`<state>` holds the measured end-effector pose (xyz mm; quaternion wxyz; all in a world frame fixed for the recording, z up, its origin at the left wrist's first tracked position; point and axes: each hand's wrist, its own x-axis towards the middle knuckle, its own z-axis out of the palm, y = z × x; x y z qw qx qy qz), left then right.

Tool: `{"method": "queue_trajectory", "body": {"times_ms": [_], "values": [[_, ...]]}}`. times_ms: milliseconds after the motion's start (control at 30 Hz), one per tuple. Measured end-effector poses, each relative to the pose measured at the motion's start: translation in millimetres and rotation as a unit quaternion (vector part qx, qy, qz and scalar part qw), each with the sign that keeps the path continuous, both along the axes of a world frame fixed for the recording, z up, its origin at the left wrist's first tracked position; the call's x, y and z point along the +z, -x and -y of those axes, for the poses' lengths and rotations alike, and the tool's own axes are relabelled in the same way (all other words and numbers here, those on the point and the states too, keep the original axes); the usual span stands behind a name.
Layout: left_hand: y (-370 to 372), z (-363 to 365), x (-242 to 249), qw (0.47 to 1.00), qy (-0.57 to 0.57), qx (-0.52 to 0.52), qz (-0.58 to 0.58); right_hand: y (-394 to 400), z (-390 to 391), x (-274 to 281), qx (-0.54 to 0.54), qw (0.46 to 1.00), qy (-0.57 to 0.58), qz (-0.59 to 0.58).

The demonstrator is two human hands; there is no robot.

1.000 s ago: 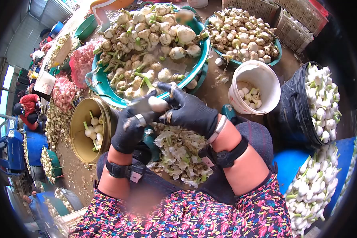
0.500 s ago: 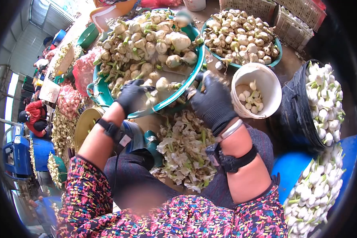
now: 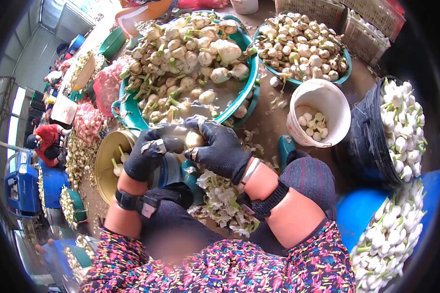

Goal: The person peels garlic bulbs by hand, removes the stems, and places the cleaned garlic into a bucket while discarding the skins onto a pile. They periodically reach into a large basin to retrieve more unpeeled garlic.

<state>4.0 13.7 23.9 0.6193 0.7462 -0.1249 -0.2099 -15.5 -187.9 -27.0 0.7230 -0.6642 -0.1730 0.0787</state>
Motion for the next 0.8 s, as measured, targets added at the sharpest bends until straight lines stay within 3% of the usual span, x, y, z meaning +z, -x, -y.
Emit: {"method": "queue_trajectory", "body": {"times_ms": [100,133,167,233,300,367,400,433,500,567,600,667,700,733,767,800], "values": [[24,5,-13,0.992,0.016,0.117,0.04,8,-9,1,0.035,0.993,-0.056,-0.097],[20,-3,-32,0.925,-0.208,0.005,0.316,10,-12,2,0.002,0.994,-0.094,-0.062],[25,5,-34,0.952,-0.155,0.049,0.26,10,-15,2,-0.032,0.99,-0.132,-0.026],[28,9,-45,0.983,0.069,0.15,0.084,10,-19,-4,-0.049,0.994,-0.087,0.044],[28,11,-33,0.985,0.059,0.148,0.064,13,-20,1,-0.011,0.974,-0.214,-0.071],[26,11,-29,0.987,0.049,0.144,0.044,12,-17,2,-0.03,0.98,-0.169,-0.104],[23,8,-30,0.97,-0.053,0.087,0.22,10,-15,0,-0.031,0.969,-0.194,-0.147],[22,6,-30,0.909,-0.154,0.028,0.386,9,-14,-1,-0.032,0.956,-0.219,-0.192],[25,9,-26,0.93,-0.13,0.018,0.342,10,-12,8,-0.047,0.937,-0.235,-0.254],[28,17,-22,0.97,-0.038,0.1,0.22,9,-12,3,-0.044,0.962,-0.201,-0.177],[27,16,-22,0.97,-0.038,0.101,0.22,8,-14,0,-0.036,0.963,-0.22,-0.154],[24,14,-25,0.901,-0.211,0.036,0.377,13,-15,4,-0.047,0.97,-0.196,-0.133],[24,13,-28,0.901,-0.211,0.035,0.376,14,-16,6,-0.059,0.977,-0.171,-0.113],[25,12,-33,0.96,-0.108,0.087,0.245,14,-17,3,-0.047,0.976,-0.179,-0.111],[26,12,-37,0.985,0.0,0.136,0.105,13,-20,-1,-0.035,0.976,-0.187,-0.11],[26,11,-40,0.985,0.0,0.137,0.105,13,-19,-3,-0.035,0.976,-0.187,-0.11]]}}
